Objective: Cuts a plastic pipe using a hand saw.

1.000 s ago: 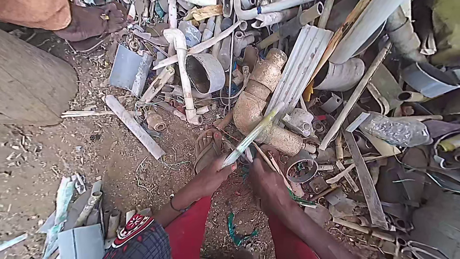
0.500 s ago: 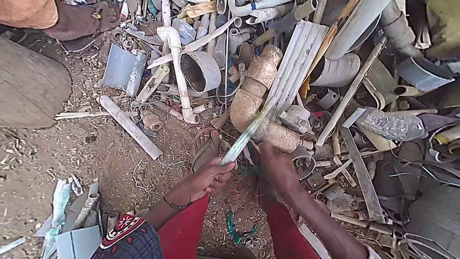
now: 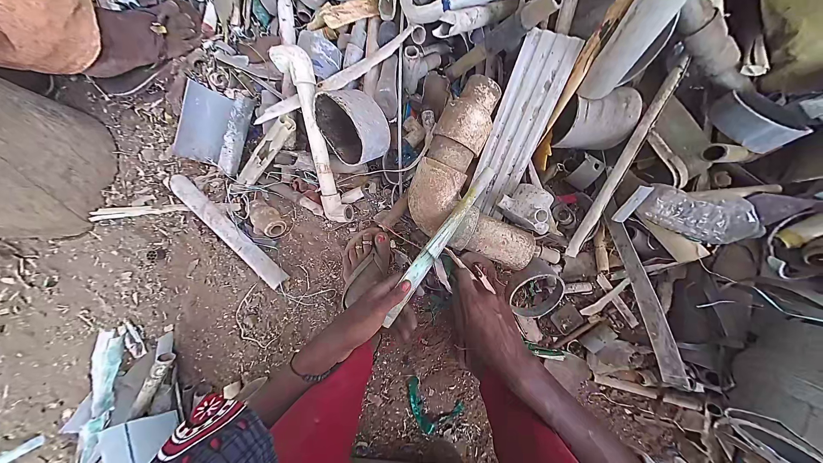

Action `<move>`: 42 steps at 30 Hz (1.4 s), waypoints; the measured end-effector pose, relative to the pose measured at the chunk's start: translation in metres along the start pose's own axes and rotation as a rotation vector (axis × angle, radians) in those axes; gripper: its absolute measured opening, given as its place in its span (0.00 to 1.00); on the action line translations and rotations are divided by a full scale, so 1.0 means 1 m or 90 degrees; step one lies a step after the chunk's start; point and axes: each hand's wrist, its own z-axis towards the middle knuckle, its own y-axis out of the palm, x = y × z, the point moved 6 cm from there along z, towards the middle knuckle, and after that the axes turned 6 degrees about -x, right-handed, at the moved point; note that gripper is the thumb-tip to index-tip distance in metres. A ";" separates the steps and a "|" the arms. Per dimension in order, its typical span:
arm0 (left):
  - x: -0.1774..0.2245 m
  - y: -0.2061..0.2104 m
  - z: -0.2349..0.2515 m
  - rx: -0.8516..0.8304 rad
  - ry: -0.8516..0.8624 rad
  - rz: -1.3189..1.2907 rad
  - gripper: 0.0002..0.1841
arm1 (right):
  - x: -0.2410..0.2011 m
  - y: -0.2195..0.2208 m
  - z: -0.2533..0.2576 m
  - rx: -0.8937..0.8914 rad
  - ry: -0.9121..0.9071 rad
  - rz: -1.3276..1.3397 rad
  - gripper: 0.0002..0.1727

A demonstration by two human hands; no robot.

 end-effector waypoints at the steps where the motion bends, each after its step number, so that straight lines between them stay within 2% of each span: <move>1: -0.001 -0.005 0.002 0.018 0.013 0.076 0.18 | 0.008 -0.003 0.004 -0.005 0.044 0.016 0.21; 4: 0.004 -0.013 0.001 0.084 0.050 0.198 0.20 | 0.024 -0.012 0.007 0.108 0.070 0.009 0.23; 6: 0.014 -0.014 -0.003 0.142 0.047 0.266 0.25 | 0.013 -0.006 -0.002 0.130 -0.015 -0.023 0.22; 8: 0.023 -0.018 -0.009 0.207 0.029 0.450 0.26 | 0.002 0.010 -0.012 0.150 -0.135 -0.107 0.18; 10: 0.019 -0.021 -0.012 0.229 0.011 0.536 0.31 | 0.004 0.016 -0.014 0.181 -0.160 -0.155 0.17; 13: 0.007 -0.022 -0.013 0.186 -0.043 0.441 0.28 | 0.031 -0.010 0.008 0.180 0.029 -0.121 0.14; 15: 0.006 -0.021 -0.014 0.172 -0.064 0.373 0.26 | 0.030 -0.026 0.014 0.123 0.104 -0.130 0.17; 16: 0.005 -0.021 -0.014 0.170 -0.068 0.360 0.26 | 0.021 -0.025 0.008 0.117 0.079 -0.138 0.16; 19: 0.002 -0.023 -0.013 0.170 -0.070 0.350 0.25 | -0.002 -0.003 -0.011 0.191 -0.101 -0.191 0.14; 20: 0.001 -0.023 -0.013 0.166 -0.076 0.342 0.25 | 0.003 -0.004 -0.007 0.186 -0.081 -0.175 0.15; 23: -0.002 -0.020 -0.014 0.157 -0.086 0.254 0.23 | 0.048 -0.043 0.027 0.013 0.171 -0.114 0.21; 24: -0.002 -0.019 -0.016 0.153 -0.096 0.226 0.22 | 0.053 -0.050 0.030 -0.016 0.205 -0.116 0.20; 25: -0.003 -0.019 -0.016 0.148 -0.101 0.192 0.22 | 0.048 -0.050 0.027 0.001 0.175 -0.117 0.20; 28: -0.007 -0.018 -0.019 0.123 -0.108 0.102 0.20 | 0.012 -0.010 -0.008 0.124 -0.041 -0.116 0.15; 29: -0.007 -0.017 -0.018 0.117 -0.110 0.091 0.20 | 0.008 -0.001 -0.012 0.129 -0.059 -0.101 0.15; 33: -0.009 -0.016 -0.019 0.109 -0.112 0.057 0.20 | 0.027 -0.018 0.013 0.098 0.104 -0.035 0.17; 35: -0.006 -0.017 -0.019 0.113 -0.082 0.072 0.20 | 0.010 -0.013 0.004 0.118 0.014 -0.066 0.15; 37: -0.004 -0.019 -0.018 0.125 -0.063 0.138 0.20 | -0.008 0.006 -0.013 0.087 -0.105 -0.096 0.13; 38: -0.004 -0.020 -0.017 0.131 -0.060 0.167 0.20 | -0.008 0.009 -0.014 0.076 -0.109 -0.094 0.15; 42: -0.005 -0.019 -0.019 0.125 -0.045 0.162 0.19 | 0.034 -0.027 0.019 0.085 0.084 -0.006 0.18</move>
